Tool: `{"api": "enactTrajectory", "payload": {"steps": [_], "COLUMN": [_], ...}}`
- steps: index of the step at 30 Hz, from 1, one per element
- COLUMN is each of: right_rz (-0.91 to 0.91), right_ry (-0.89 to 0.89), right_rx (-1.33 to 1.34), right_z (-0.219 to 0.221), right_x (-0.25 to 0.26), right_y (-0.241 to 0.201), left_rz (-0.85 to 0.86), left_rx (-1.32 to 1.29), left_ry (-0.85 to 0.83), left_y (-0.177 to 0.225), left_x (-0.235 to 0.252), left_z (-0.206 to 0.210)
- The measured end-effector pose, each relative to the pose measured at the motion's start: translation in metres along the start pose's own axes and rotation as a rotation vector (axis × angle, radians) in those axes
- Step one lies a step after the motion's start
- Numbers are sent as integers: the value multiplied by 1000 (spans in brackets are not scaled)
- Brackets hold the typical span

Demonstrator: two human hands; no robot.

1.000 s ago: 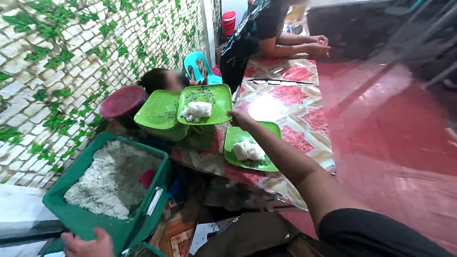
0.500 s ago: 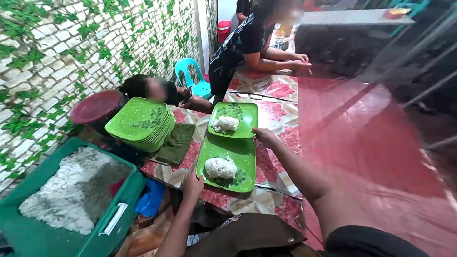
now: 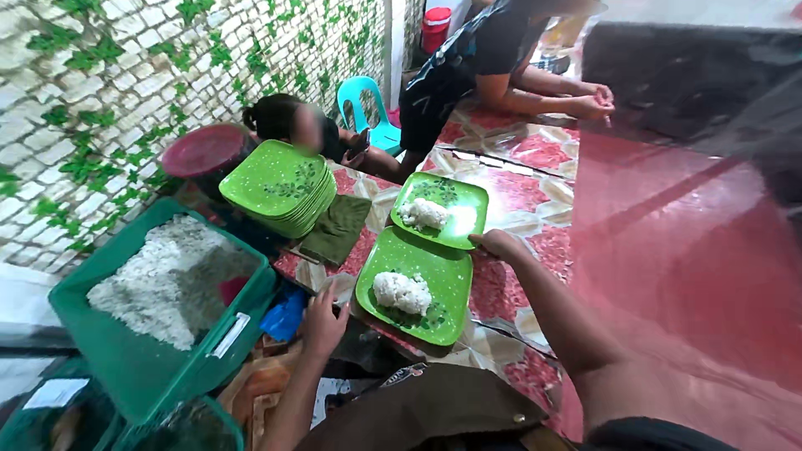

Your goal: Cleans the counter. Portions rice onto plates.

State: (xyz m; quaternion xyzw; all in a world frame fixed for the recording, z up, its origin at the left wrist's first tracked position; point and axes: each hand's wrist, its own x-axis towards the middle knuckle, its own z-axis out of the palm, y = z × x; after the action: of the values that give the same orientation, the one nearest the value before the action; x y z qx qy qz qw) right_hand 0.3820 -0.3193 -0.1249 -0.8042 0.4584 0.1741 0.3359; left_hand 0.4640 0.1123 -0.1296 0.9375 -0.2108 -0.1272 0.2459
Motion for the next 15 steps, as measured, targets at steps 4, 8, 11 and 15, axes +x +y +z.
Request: {"api": "enactTrajectory", "payload": {"steps": [4, 8, 11, 15], "right_rz": [-4, 12, -7, -326], "right_ry": [95, 205, 340, 322], "right_rx": [-61, -100, -199, -181], "right_z": [8, 17, 18, 37], "right_x": [11, 27, 2, -77], "right_y": [-4, -3, -29, -143], "left_rz": [54, -50, -259, -642], "left_rx": [-56, -30, 47, 63], "left_ry": [273, 480, 564, 531], "left_y": [-68, -144, -199, -260], "left_x": [-33, -71, -101, -122], "left_z": [-51, -111, -152, -185]}}
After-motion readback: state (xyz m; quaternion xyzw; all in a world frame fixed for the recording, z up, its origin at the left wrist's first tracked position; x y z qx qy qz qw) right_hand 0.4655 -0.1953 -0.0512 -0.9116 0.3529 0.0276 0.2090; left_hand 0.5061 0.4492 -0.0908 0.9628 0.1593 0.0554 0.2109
